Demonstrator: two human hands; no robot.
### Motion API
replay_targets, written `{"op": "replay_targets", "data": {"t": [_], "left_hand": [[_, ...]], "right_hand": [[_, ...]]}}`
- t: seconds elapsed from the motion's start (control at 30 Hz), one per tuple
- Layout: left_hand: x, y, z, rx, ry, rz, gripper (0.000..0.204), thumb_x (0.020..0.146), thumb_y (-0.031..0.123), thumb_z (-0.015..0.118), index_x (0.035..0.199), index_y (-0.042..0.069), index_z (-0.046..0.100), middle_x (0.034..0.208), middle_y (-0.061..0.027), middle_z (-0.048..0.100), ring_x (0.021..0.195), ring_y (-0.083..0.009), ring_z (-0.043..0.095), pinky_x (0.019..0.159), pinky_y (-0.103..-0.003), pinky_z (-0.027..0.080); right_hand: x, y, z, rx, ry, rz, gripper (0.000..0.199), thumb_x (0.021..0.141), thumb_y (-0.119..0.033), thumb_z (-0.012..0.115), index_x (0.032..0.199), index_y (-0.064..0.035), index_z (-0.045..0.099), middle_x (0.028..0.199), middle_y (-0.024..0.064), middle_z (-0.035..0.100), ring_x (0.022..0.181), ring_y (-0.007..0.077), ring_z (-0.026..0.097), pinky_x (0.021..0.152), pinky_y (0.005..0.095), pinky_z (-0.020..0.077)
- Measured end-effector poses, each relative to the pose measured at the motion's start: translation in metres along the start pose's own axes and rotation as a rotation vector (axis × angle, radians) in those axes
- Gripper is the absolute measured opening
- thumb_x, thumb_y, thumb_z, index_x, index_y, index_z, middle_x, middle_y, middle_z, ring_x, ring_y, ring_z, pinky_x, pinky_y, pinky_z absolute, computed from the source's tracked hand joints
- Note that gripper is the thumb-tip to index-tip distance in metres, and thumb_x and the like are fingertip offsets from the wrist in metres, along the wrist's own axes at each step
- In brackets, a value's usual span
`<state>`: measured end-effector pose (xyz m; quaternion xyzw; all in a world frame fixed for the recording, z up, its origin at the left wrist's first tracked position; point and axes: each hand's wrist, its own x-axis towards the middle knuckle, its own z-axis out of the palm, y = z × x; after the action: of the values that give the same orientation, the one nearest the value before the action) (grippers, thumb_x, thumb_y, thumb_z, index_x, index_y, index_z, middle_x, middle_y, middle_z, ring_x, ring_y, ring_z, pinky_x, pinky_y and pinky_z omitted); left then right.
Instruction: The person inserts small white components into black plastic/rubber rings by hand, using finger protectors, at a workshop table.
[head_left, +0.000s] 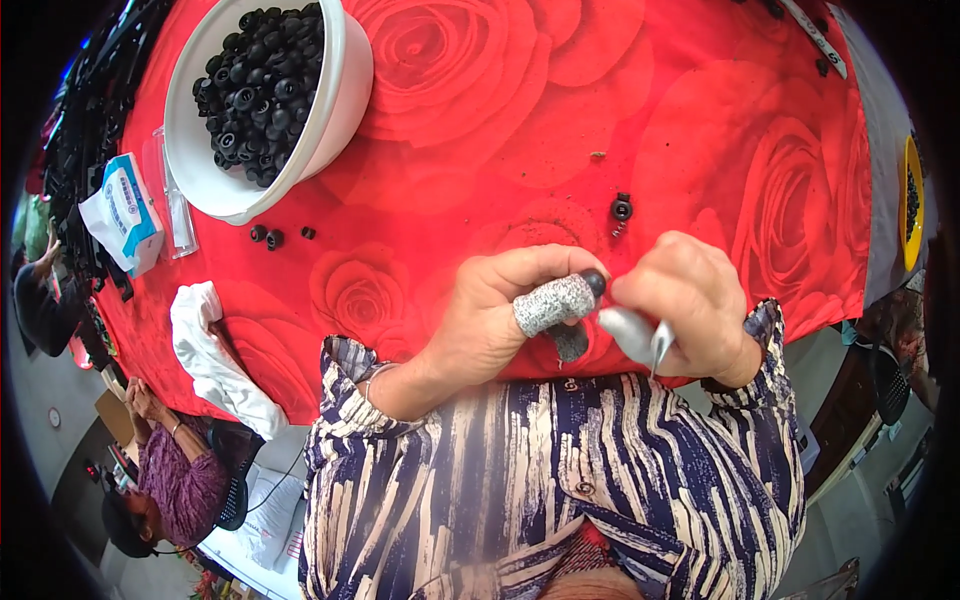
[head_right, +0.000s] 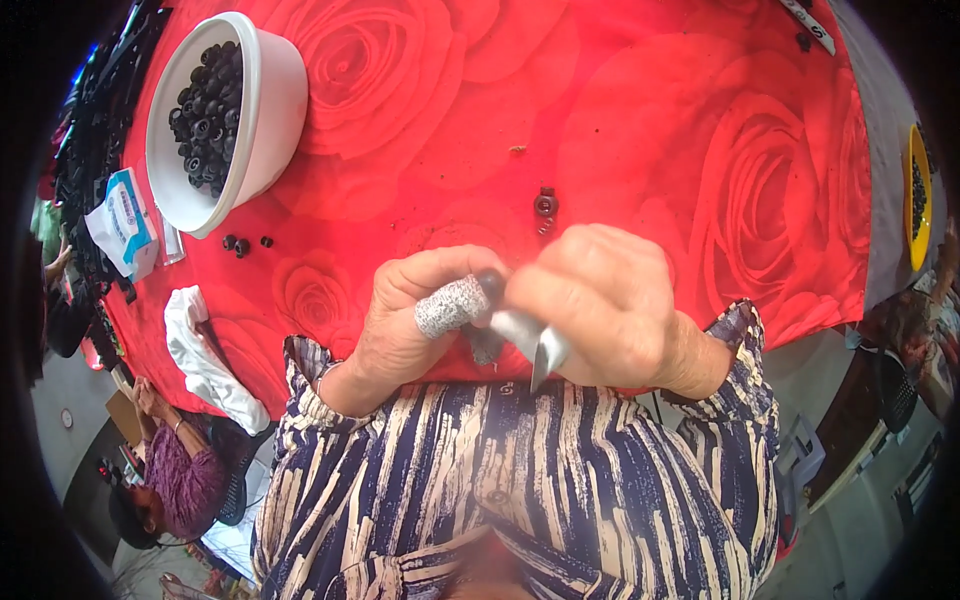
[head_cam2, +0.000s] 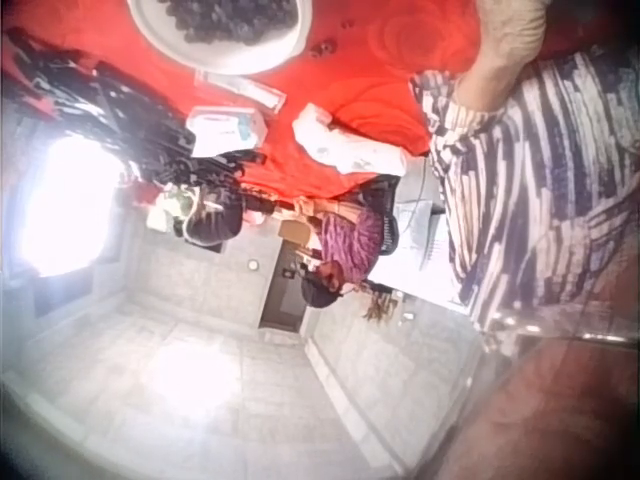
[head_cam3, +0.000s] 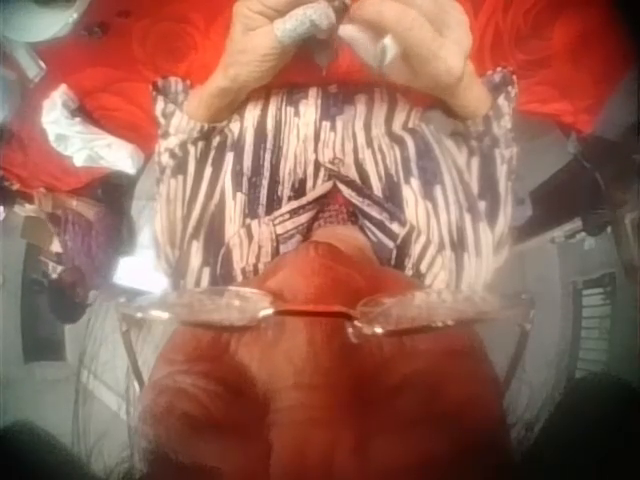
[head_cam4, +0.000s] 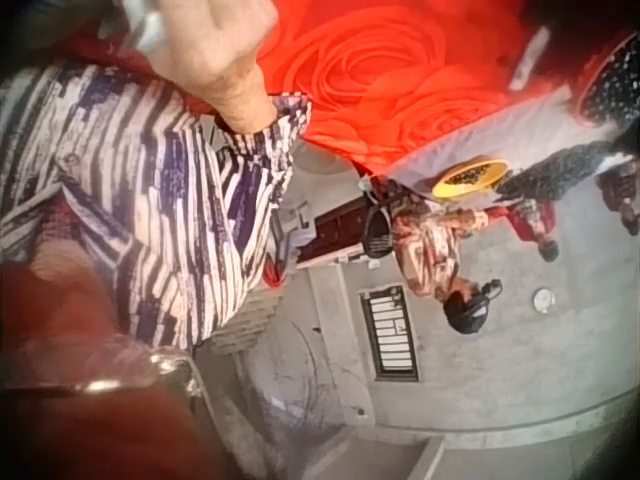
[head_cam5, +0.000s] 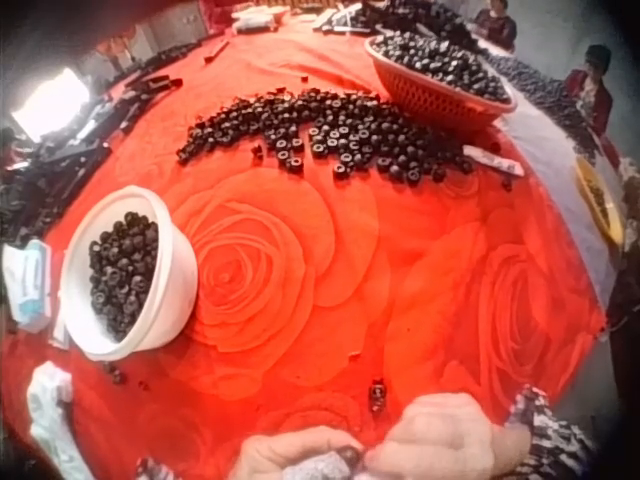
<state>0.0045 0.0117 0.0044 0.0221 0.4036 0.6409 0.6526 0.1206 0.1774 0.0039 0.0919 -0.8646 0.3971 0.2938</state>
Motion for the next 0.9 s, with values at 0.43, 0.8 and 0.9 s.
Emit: {"op": "replay_targets", "data": {"t": [0.43, 0.8, 0.9], "left_hand": [[0.001, -0.006, -0.009, -0.041, -0.014, 0.097, 0.025, 0.090, 0.010, 0.063, 0.113, -0.001, 0.062, 0.093, -0.0011, 0.064, 0.081, -0.0062, 0.059, 0.071, -0.021, 0.049], [0.002, -0.009, -0.010, 0.000, 0.017, 0.103, 0.030, 0.090, 0.011, 0.062, 0.118, 0.001, 0.059, 0.093, -0.0100, 0.063, 0.076, -0.0135, 0.056, 0.063, -0.031, 0.053], [0.002, -0.010, -0.011, -0.019, 0.012, 0.115, 0.030, 0.090, 0.011, 0.061, 0.117, 0.001, 0.060, 0.093, -0.0098, 0.063, 0.076, -0.0133, 0.056, 0.065, -0.031, 0.052]], "right_hand": [[0.009, -0.002, -0.009, 0.175, -0.200, 0.457, 0.029, 0.076, 0.000, 0.063, 0.104, 0.0031, 0.056, 0.081, 0.0143, 0.057, 0.068, 0.0283, 0.057, 0.059, 0.0358, 0.0456], [0.007, -0.002, -0.009, 0.125, -0.212, 0.454, 0.031, 0.073, -0.001, 0.065, 0.102, 0.0025, 0.056, 0.082, 0.0145, 0.058, 0.070, 0.0302, 0.058, 0.060, 0.0371, 0.0463], [0.007, -0.002, -0.009, 0.124, -0.216, 0.457, 0.031, 0.073, 0.000, 0.065, 0.102, 0.0025, 0.056, 0.082, 0.0145, 0.058, 0.070, 0.0301, 0.058, 0.060, 0.0370, 0.0464]]}}
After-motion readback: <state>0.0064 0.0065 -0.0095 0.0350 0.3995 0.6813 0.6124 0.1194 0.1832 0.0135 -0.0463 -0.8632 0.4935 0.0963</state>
